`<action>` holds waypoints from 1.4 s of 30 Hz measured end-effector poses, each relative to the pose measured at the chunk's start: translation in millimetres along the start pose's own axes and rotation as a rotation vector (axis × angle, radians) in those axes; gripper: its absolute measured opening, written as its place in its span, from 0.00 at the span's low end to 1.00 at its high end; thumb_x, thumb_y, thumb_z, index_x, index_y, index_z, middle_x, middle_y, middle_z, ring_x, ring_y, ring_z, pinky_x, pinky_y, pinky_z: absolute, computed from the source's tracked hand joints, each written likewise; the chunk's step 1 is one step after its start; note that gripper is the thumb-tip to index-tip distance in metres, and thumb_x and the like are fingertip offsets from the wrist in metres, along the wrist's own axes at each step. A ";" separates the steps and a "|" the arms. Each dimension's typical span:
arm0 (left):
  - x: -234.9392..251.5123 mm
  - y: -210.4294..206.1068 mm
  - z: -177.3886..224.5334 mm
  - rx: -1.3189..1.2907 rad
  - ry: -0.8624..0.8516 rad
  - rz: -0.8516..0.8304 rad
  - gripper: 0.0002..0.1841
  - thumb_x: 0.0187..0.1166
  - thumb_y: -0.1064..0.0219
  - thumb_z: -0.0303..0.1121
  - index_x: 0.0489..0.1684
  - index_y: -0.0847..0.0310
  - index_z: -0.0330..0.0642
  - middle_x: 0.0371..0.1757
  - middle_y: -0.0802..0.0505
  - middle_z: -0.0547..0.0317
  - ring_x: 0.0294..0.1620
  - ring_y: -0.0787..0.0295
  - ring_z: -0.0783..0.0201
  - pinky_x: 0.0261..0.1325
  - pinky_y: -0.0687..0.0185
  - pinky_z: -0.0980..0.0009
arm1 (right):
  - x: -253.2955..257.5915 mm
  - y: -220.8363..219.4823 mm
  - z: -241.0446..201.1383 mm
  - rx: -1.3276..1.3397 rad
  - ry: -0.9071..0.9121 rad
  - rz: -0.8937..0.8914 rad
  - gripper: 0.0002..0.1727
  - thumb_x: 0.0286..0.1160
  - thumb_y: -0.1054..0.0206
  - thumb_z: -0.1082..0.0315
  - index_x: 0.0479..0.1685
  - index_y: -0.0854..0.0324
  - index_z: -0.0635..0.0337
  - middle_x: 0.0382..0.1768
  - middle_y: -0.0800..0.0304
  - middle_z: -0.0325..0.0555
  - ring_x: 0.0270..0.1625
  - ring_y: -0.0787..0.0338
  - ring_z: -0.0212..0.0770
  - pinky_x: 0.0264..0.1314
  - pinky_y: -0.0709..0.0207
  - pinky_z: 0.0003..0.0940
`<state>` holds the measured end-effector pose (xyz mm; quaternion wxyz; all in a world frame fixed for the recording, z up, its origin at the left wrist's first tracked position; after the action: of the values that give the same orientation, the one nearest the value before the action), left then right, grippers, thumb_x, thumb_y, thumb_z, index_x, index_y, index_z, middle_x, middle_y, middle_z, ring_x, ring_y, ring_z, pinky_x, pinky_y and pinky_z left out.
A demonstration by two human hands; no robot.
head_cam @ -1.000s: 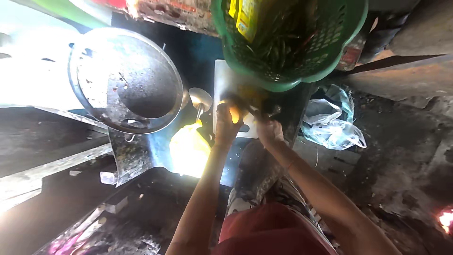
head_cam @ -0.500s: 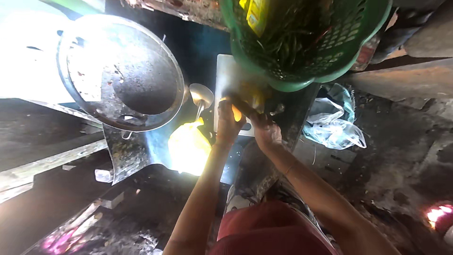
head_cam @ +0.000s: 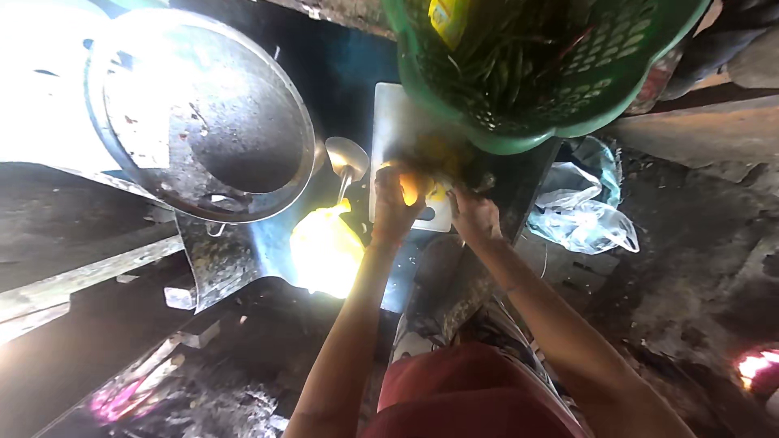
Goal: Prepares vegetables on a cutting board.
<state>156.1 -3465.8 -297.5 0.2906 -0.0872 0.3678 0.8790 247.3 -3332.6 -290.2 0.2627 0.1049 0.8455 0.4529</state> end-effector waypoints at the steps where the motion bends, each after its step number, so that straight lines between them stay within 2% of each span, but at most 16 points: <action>1: 0.4 -0.3 -0.6 -0.005 0.017 -0.013 0.36 0.64 0.17 0.28 0.75 0.28 0.35 0.80 0.27 0.32 0.75 0.23 0.38 0.68 0.19 0.46 | 4.9 -4.1 -0.3 -0.001 -0.020 -0.022 0.17 0.88 0.39 0.66 0.67 0.17 0.63 0.42 0.07 0.65 0.39 0.06 0.68 0.36 0.16 0.63; 4: 3.2 1.5 -0.4 0.013 -0.034 -0.046 0.34 0.65 0.18 0.27 0.73 0.26 0.33 0.79 0.25 0.33 0.76 0.23 0.39 0.70 0.20 0.46 | 12.5 -9.1 -3.3 -0.028 -0.037 -0.034 0.17 0.89 0.40 0.64 0.69 0.17 0.59 0.44 0.07 0.65 0.40 0.06 0.68 0.36 0.16 0.62; 6: 6.6 2.3 4.1 0.048 -0.126 -0.120 0.30 0.67 0.22 0.24 0.72 0.24 0.32 0.79 0.23 0.34 0.81 0.27 0.40 0.81 0.30 0.47 | 12.9 -6.8 -2.6 -0.046 -0.050 -0.080 0.18 0.90 0.40 0.63 0.72 0.19 0.58 0.47 0.07 0.65 0.41 0.06 0.68 0.39 0.17 0.62; 8: 7.9 3.6 6.4 0.063 -0.199 -0.158 0.28 0.66 0.24 0.21 0.70 0.22 0.32 0.77 0.21 0.35 0.81 0.27 0.40 0.84 0.33 0.47 | 7.1 3.1 -5.1 -0.061 -0.045 -0.054 0.18 0.89 0.40 0.66 0.72 0.18 0.57 0.47 0.08 0.64 0.40 0.06 0.66 0.37 0.16 0.60; 12: 2.6 2.9 6.0 0.070 -0.160 -0.116 0.28 0.67 0.24 0.22 0.71 0.23 0.32 0.79 0.24 0.34 0.79 0.26 0.39 0.80 0.30 0.46 | -23.2 27.8 -28.7 -0.050 0.048 0.122 0.14 0.76 0.33 0.76 0.59 0.13 0.61 0.37 0.10 0.61 0.28 0.08 0.60 0.24 0.18 0.51; 16: 1.9 1.8 7.1 0.110 -0.035 -0.120 0.35 0.72 0.23 0.28 0.80 0.31 0.29 0.84 0.30 0.31 0.83 0.30 0.38 0.83 0.34 0.46 | -45.8 35.5 -48.1 -0.120 0.100 0.214 0.17 0.65 0.27 0.80 0.53 0.10 0.59 0.35 0.10 0.60 0.29 0.08 0.58 0.24 0.16 0.46; 20: 2.0 5.1 22.7 0.141 -0.040 -0.095 0.29 0.75 0.25 0.28 0.74 0.27 0.27 0.79 0.24 0.30 0.79 0.26 0.37 0.82 0.32 0.45 | -52.6 30.6 -48.1 -0.133 0.076 0.208 0.16 0.66 0.28 0.80 0.53 0.10 0.59 0.37 0.10 0.62 0.29 0.08 0.59 0.25 0.16 0.47; 24: 2.1 2.8 23.2 0.217 -0.062 -0.102 0.31 0.75 0.25 0.29 0.76 0.29 0.25 0.80 0.26 0.26 0.80 0.27 0.34 0.83 0.34 0.45 | -49.5 20.2 -47.1 -0.153 0.064 0.185 0.17 0.66 0.29 0.81 0.54 0.11 0.60 0.38 0.10 0.63 0.29 0.08 0.59 0.25 0.16 0.47; 28: 0.5 8.4 26.9 0.224 -0.071 -0.093 0.33 0.70 0.21 0.27 0.76 0.29 0.25 0.79 0.25 0.29 0.78 0.24 0.37 0.81 0.30 0.47 | -39.4 7.9 -48.0 -0.169 0.066 0.193 0.16 0.65 0.28 0.83 0.52 0.13 0.61 0.39 0.12 0.64 0.30 0.08 0.61 0.24 0.18 0.48; 30: -0.7 9.1 26.8 0.187 -0.078 -0.100 0.32 0.70 0.21 0.26 0.74 0.28 0.25 0.78 0.24 0.29 0.77 0.23 0.36 0.80 0.29 0.46 | -25.9 -1.2 -41.7 -0.134 -0.003 0.078 0.17 0.72 0.32 0.81 0.58 0.15 0.60 0.42 0.12 0.66 0.35 0.08 0.65 0.28 0.17 0.53; 32: -0.7 6.3 22.4 0.157 -0.098 -0.103 0.28 0.70 0.23 0.25 0.70 0.25 0.27 0.75 0.22 0.30 0.74 0.21 0.37 0.76 0.25 0.46 | -8.9 -12.4 -24.7 -0.100 -0.104 -0.091 0.19 0.81 0.37 0.76 0.70 0.19 0.58 0.52 0.11 0.68 0.42 0.08 0.69 0.36 0.16 0.60; 33: 0.0 6.0 20.7 0.142 -0.108 -0.097 0.26 0.69 0.23 0.24 0.67 0.23 0.28 0.74 0.21 0.30 0.73 0.20 0.37 0.75 0.23 0.46 | -3.4 -13.3 -18.5 -0.099 -0.104 -0.093 0.20 0.83 0.38 0.75 0.71 0.19 0.56 0.53 0.10 0.67 0.42 0.07 0.69 0.36 0.16 0.60; 35: 4.0 5.9 17.6 0.121 -0.115 -0.095 0.25 0.69 0.24 0.24 0.66 0.22 0.29 0.73 0.21 0.31 0.72 0.20 0.37 0.73 0.23 0.45 | -3.6 -2.0 -17.2 -0.086 -0.046 0.009 0.19 0.81 0.35 0.74 0.69 0.16 0.56 0.47 0.08 0.65 0.35 0.07 0.66 0.32 0.16 0.58; 38: 5.1 3.8 14.9 0.134 -0.083 -0.104 0.26 0.70 0.23 0.26 0.67 0.22 0.29 0.74 0.21 0.31 0.72 0.20 0.37 0.74 0.23 0.45 | -27.2 18.9 -29.1 -0.086 0.049 0.158 0.13 0.75 0.31 0.77 0.56 0.12 0.60 0.35 0.10 0.60 0.26 0.09 0.60 0.23 0.18 0.51; 40: 7.6 3.2 14.6 0.141 -0.076 -0.103 0.26 0.69 0.22 0.26 0.67 0.23 0.28 0.74 0.22 0.29 0.73 0.21 0.36 0.76 0.26 0.44 | -33.6 20.5 -33.7 -0.107 0.053 0.179 0.13 0.72 0.30 0.78 0.54 0.12 0.61 0.33 0.11 0.60 0.27 0.08 0.59 0.22 0.18 0.49; 42: 9.7 2.2 16.5 0.156 -0.082 -0.099 0.27 0.69 0.22 0.26 0.68 0.23 0.26 0.74 0.22 0.29 0.74 0.22 0.36 0.77 0.27 0.45 | -29.3 15.1 -33.9 -0.139 0.031 0.122 0.16 0.72 0.31 0.80 0.59 0.12 0.61 0.36 0.10 0.62 0.30 0.07 0.61 0.26 0.17 0.50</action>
<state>147.9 -3451.1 -288.0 0.3543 -0.0462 0.4182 0.8352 252.7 -3360.3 -252.3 0.2280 0.1308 0.8080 0.5273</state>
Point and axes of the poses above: each hand's wrist, its own x-axis towards the middle knuckle, its own y-axis out of the back of the hand, z = x × y, the point moved 10 cm from there along x, towards the middle knuckle
